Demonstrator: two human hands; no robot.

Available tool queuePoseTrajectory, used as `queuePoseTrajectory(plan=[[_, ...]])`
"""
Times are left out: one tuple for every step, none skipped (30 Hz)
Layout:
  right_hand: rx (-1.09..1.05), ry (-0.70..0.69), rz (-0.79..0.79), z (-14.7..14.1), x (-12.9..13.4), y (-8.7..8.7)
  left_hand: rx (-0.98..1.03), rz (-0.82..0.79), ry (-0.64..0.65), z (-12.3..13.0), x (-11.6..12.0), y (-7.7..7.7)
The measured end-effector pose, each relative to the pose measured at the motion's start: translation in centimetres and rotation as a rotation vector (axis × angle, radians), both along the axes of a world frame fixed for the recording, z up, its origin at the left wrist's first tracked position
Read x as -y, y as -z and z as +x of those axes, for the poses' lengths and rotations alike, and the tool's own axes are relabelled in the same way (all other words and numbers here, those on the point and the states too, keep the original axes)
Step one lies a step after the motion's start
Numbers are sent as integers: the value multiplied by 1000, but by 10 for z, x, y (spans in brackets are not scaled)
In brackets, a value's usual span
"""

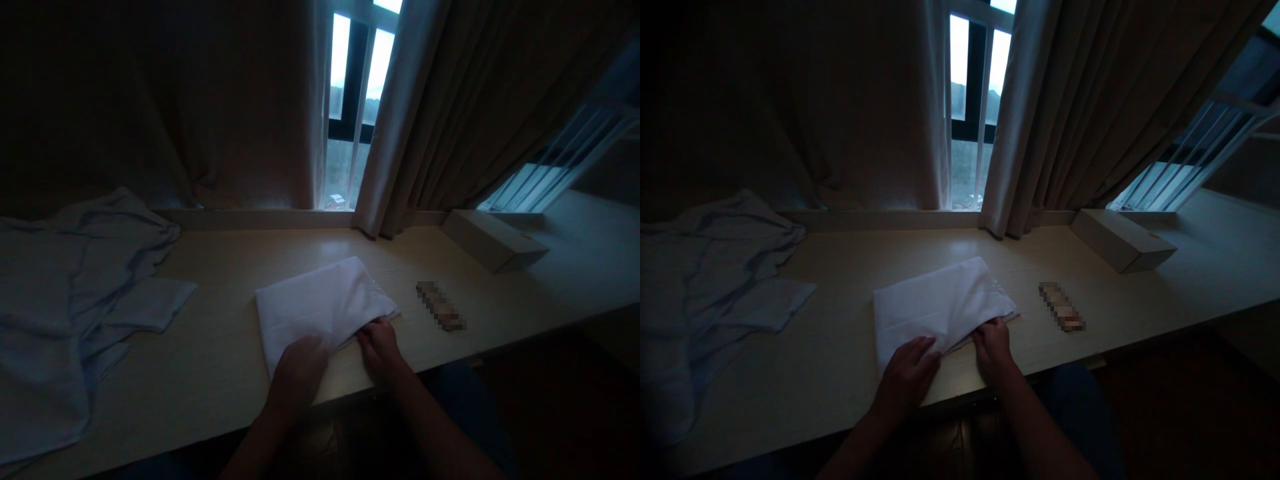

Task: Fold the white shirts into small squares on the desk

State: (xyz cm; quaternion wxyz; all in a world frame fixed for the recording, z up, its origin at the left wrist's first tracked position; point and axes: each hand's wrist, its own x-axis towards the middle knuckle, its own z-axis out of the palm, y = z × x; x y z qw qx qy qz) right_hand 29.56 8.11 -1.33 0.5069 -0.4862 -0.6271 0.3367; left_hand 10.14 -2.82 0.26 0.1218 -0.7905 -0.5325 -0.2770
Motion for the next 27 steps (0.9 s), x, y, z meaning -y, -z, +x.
queuePoseTrajectory(plan=[[-132, 34, -77, 6, -1, -1, -17, -24, 3, 1, 0, -1], [-305, 83, -180, 12, -3, -2, -32, -48, 8, 2, -1, -2], [-455, 138, -271, 20, -4, -4, -45, -74, 11, 3, -1, -3], [-545, 203, -327, 27, -4, -6, -58, -101, 13, 3, -1, -4], [-549, 271, -337, 35, -4, -9, -70, -124, 14, 3, -2, -5], [-484, 343, -303, 41, -3, -13, -81, -140, 14, 4, -2, -5], [-363, 400, -229, 45, -1, -18, -91, -151, 15, 4, -2, -5], [-203, 422, -122, 48, 3, -23, -99, -157, 16, 4, -2, -5], [-20, 394, 1, 48, 7, -28, -108, -156, 21, 4, -2, -6], [167, 314, 123, 46, 12, -32, -115, -151, 28, 4, -2, -6], [345, 190, 228, 44, 17, -35, -121, -144, 37, 3, -2, -5], [503, 52, 305, 40, 22, -37, -126, -137, 44, 3, -1, -5], [637, -78, 349, 37, 27, -38, -129, -130, 50, 2, -1, -6], [744, -170, 366, 35, 31, -37, -131, -123, 54, 1, -1, -6], [820, -218, 364, 35, 34, -34, -130, -118, 60, 0, -1, -6], [869, -228, 353, 35, 37, -31, -128, -120, 66, -1, -2, -6], [900, -210, 338, 37, 39, -27, -124, -121, 74, -3, -2, -7], [922, -185, 325, 40, 40, -23, -120, -123, 84, -5, -2, -8], [941, -165, 318, 44, 42, -20, -115, -122, 97, -8, -2, -9], [960, -156, 317, 47, 44, -18, -111, -121, 112, -10, -2, -10], [978, -158, 320, 49, 47, -17, -106, -118, 125, -13, -2, -11], [995, -163, 325, 51, 50, -18, -102, -116, 138, -16, -1, -13], [1010, -168, 330, 51, 55, -20, -100, -118, 150, -19, -1, -14], [1023, -170, 334, 51, 60, -22, -99, -126, 161, -22, 0, -15], [1033, -171, 336, 50, 65, -26, -91, -133, 167, -24, 1, -16], [1041, -174, 336, 49, 70, -29, -75, -144, 170, -26, 1, -16], [1049, -178, 334, 47, 74, -32, -51, -159, 170, -27, 1, -17]])
